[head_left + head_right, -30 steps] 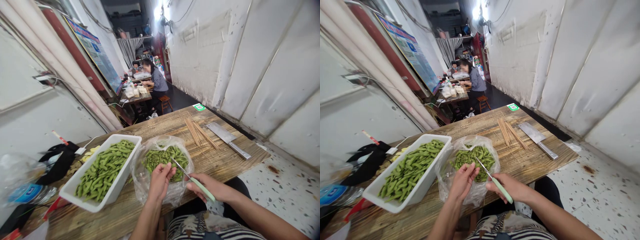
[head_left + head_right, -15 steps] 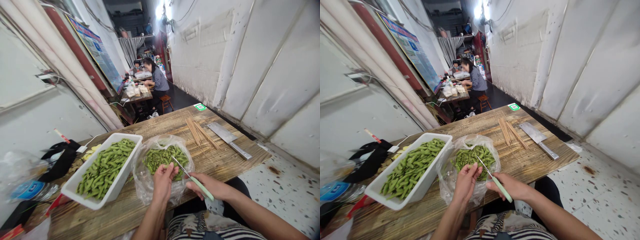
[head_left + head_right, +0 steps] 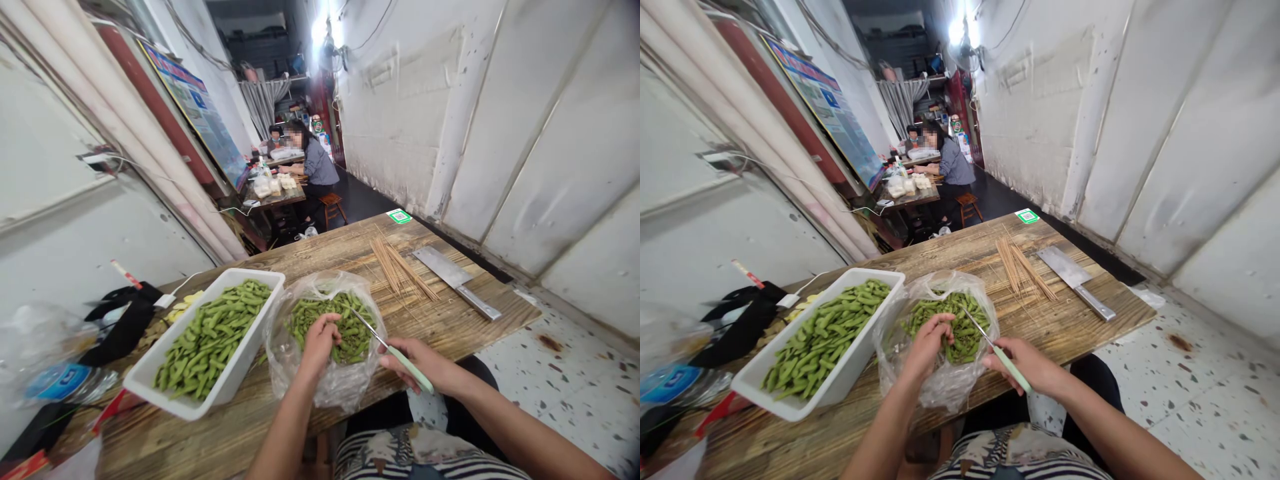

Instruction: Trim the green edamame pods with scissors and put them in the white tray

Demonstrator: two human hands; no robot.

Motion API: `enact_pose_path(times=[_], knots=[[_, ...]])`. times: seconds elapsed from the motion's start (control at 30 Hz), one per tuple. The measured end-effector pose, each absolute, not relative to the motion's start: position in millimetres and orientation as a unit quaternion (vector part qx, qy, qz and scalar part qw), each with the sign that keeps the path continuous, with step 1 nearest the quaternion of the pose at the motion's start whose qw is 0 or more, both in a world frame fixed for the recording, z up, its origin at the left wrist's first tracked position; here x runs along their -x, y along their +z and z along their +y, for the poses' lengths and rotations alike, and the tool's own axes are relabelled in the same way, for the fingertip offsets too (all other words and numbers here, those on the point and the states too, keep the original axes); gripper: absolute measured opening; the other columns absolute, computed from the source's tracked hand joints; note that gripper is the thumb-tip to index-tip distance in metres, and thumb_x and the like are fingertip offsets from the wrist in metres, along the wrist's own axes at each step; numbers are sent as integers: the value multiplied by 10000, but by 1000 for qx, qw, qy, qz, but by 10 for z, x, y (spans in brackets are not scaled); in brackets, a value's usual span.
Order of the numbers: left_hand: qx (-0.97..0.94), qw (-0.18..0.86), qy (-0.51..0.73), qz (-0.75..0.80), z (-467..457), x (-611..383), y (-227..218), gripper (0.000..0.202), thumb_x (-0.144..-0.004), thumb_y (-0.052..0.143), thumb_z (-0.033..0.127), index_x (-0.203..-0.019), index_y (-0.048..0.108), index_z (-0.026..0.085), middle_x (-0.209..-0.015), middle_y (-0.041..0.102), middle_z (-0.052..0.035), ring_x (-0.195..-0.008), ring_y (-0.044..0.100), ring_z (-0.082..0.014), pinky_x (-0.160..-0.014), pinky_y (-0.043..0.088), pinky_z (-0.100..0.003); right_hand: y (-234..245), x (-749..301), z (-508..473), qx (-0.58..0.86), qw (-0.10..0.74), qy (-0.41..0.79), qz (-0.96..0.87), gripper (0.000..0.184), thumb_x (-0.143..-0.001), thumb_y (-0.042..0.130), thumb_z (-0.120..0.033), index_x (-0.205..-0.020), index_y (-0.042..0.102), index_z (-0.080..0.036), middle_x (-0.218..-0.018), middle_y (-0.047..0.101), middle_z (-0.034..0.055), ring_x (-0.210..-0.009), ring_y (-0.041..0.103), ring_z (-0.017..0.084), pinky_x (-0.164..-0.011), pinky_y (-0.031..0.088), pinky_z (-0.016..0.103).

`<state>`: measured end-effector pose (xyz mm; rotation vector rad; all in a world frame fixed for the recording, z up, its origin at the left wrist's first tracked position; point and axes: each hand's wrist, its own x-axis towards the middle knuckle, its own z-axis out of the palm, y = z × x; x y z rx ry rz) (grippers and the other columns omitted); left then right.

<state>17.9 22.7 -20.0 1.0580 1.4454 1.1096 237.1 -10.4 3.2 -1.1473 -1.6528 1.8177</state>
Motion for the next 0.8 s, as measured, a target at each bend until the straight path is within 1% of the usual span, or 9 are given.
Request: enact_pose_path(times=[0.07,0.17,0.23,0.3,0.4,0.53,0.67,0.8], knots=[[-557,393,368,633,255,-229,-253,202,-724,473,186,-801,659,181,-677,644,-18,-651,591,-164,-681,452,-292,51,-2377,-113,412,217,658,-591,389,-776,566,-520,-894,527,-152,-427,412,-104,-318,366,40,-313,314,126],[-684,268,270,623,273,-302,-290,240,-698,504,116,-819,693,198,-855,678,-63,-821,597,-200,-798,413,-301,57,-2380,-120,416,217,659,-588,384,-773,574,-516,-885,524,-153,-433,412,-105,-316,361,37,-308,308,125],[-709,228,249,620,279,-331,-296,260,-693,508,82,-818,702,203,-864,669,-84,-828,595,-211,-790,402,-295,52,-2382,-121,416,219,657,-590,387,-775,570,-521,-880,522,-152,-438,410,-104,-318,361,37,-308,311,127],[-719,207,234,621,281,-344,-305,213,-692,528,84,-744,701,198,-821,649,-97,-780,592,-219,-739,400,-290,44,-2383,-119,416,219,655,-592,397,-774,564,-530,-880,521,-150,-445,407,-103,-322,364,38,-311,325,132],[-728,200,222,617,268,-352,-328,123,-671,593,109,-664,681,195,-804,621,-91,-748,582,-218,-687,387,-277,27,-2383,-116,423,215,653,-590,415,-760,564,-549,-880,517,-154,-463,405,-102,-328,371,41,-310,341,138],[-714,219,236,622,245,-356,-336,112,-670,604,104,-668,664,199,-817,611,-70,-744,574,-194,-684,375,-261,12,-2390,-115,427,207,651,-593,429,-755,555,-561,-889,521,-156,-495,410,-96,-348,383,43,-314,356,140],[-677,274,318,604,261,-325,-291,85,-655,625,145,-722,636,195,-751,622,-34,-735,563,-181,-705,384,-263,-11,-2406,-115,431,192,632,-615,435,-779,526,-570,-913,525,-156,-481,419,-90,-352,403,54,-336,365,150],[-580,353,406,611,255,-309,-226,94,-617,665,208,-680,604,173,-636,596,-1,-622,542,-151,-624,392,-243,-32,-2414,-112,437,187,613,-631,431,-786,529,-570,-905,538,-156,-501,432,-76,-376,427,64,-356,360,158]])
